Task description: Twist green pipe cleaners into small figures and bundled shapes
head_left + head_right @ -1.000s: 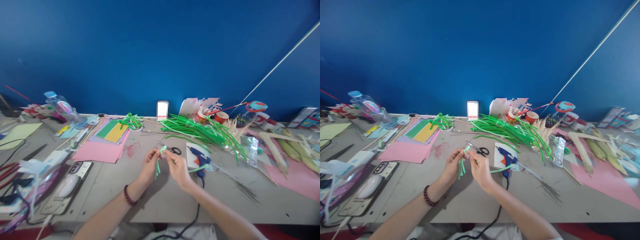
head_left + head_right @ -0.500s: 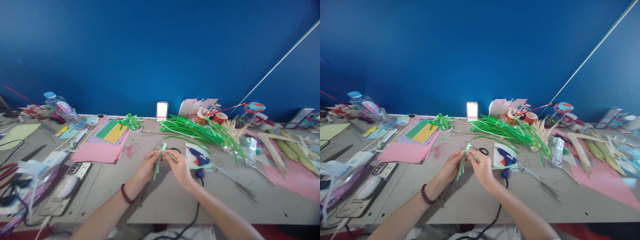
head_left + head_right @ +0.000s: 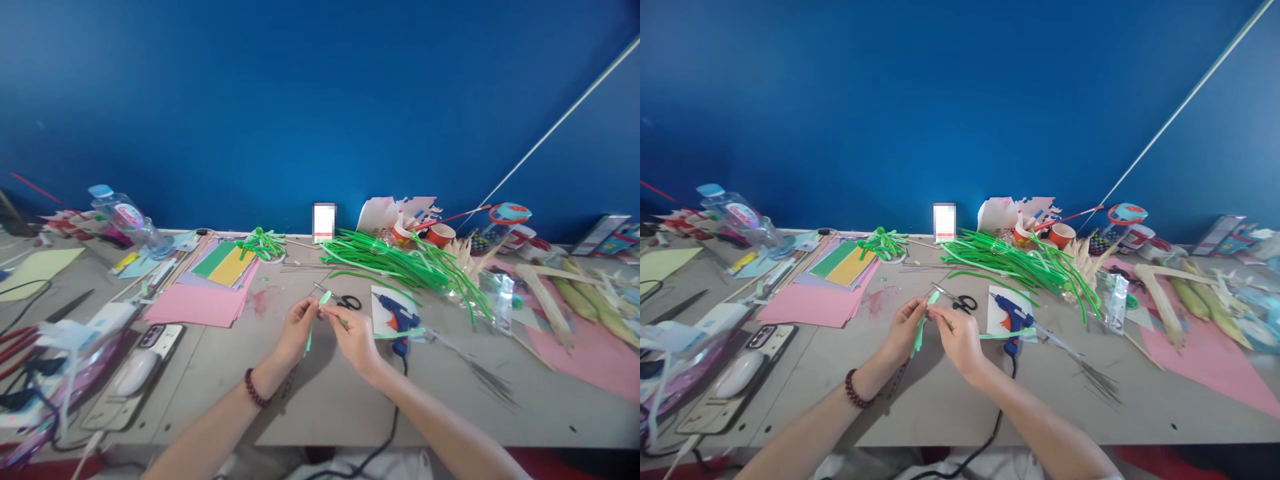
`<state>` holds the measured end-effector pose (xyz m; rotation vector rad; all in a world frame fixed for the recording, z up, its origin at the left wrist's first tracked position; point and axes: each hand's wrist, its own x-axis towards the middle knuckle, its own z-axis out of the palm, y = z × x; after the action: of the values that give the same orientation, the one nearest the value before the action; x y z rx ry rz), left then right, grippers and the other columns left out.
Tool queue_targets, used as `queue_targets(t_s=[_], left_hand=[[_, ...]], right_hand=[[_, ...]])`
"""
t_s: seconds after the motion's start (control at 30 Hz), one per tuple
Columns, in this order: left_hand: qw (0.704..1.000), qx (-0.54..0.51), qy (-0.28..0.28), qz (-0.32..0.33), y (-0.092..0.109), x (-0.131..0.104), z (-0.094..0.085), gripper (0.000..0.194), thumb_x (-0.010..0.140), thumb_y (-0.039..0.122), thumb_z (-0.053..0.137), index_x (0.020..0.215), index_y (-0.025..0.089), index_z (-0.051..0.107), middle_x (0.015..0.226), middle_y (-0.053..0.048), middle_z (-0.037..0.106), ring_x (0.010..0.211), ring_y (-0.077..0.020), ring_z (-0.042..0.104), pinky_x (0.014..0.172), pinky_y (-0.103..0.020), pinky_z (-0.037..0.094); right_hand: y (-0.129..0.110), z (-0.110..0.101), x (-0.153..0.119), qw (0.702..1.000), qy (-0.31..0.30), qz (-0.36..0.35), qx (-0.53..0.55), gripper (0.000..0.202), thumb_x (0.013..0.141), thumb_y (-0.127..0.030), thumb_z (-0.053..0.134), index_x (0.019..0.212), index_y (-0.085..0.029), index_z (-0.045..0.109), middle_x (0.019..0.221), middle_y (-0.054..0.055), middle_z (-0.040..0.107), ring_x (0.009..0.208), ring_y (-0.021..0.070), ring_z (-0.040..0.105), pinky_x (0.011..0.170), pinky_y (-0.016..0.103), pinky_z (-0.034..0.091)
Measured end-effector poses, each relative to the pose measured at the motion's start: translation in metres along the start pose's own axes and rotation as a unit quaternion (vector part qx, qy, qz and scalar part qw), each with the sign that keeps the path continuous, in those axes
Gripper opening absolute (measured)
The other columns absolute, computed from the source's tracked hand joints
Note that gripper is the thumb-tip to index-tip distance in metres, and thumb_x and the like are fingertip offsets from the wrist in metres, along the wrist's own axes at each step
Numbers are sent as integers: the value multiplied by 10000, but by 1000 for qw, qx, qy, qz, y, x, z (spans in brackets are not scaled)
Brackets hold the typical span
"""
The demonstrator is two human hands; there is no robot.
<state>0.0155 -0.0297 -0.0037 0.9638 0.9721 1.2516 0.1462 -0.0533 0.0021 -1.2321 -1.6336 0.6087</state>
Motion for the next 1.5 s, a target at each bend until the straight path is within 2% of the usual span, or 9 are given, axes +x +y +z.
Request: queue_targets(t_s=[0.2,0.33,0.47,0.6,0.8,0.97,1.2,1.37,1.5], left_hand=[[995,-87,14,-44,2,-1,3,254,642,371,741,630,138,638,564,18,547,552,-83,462,573,-194,383],[979,-173,14,-103,8,-4,8,261,594,335,783,671,122,653,619,4,578,569,-81,492,578,-194,406],[962,-228,-17,-151,9,-4,8,233,625,292,774,662,114,629,581,21,538,534,-62,474,558,-184,403],[953,-245,-69,-164,12,-4,5,253,631,288,774,617,111,594,557,26,503,511,-56,453,527,-187,387],[954,-214,-110,-181,21,-6,2,305,600,337,798,625,111,596,549,24,478,514,-68,450,521,-201,384],[957,-203,-118,-171,18,-4,2,316,605,349,795,598,117,581,531,32,457,505,-65,430,530,-205,387],[953,-212,-140,-165,7,1,-3,294,643,327,781,769,141,592,529,42,486,495,-65,445,518,-192,379],[972,-159,-110,-131,8,-1,-3,313,659,363,762,783,165,554,571,17,592,493,-80,500,520,-199,397],[995,-78,-46,-36,12,-3,0,321,634,360,770,810,173,577,674,-5,650,549,-98,542,571,-218,430]], right_hand=[[-2,-2,3,998,-17,35,46,223,839,-223,531,934,-219,732,881,54,740,769,198,695,687,291,552],[-11,-5,5,988,1,92,123,194,798,-295,593,873,-185,733,865,69,736,766,203,694,673,292,569],[-21,-9,8,971,18,157,180,189,726,-347,677,759,-164,711,757,65,725,691,202,689,642,295,566],[-22,-13,12,956,1,192,220,234,695,-388,709,683,-157,672,665,56,702,616,199,675,618,310,559],[-18,-16,14,964,-21,170,203,366,698,-401,704,956,-142,690,777,71,709,686,197,655,623,307,548],[-28,-19,15,971,-93,103,194,263,830,-359,549,913,-172,714,757,45,680,672,163,627,639,284,535],[-20,-18,17,983,-90,56,150,209,832,-306,546,781,-189,712,742,45,644,691,161,605,652,269,519],[-13,-17,18,977,-71,95,176,186,800,-318,574,809,-169,685,746,40,646,694,154,591,652,261,498],[-10,-16,17,958,-64,168,223,289,766,-409,599,875,-148,661,625,5,579,528,99,483,470,203,399]])
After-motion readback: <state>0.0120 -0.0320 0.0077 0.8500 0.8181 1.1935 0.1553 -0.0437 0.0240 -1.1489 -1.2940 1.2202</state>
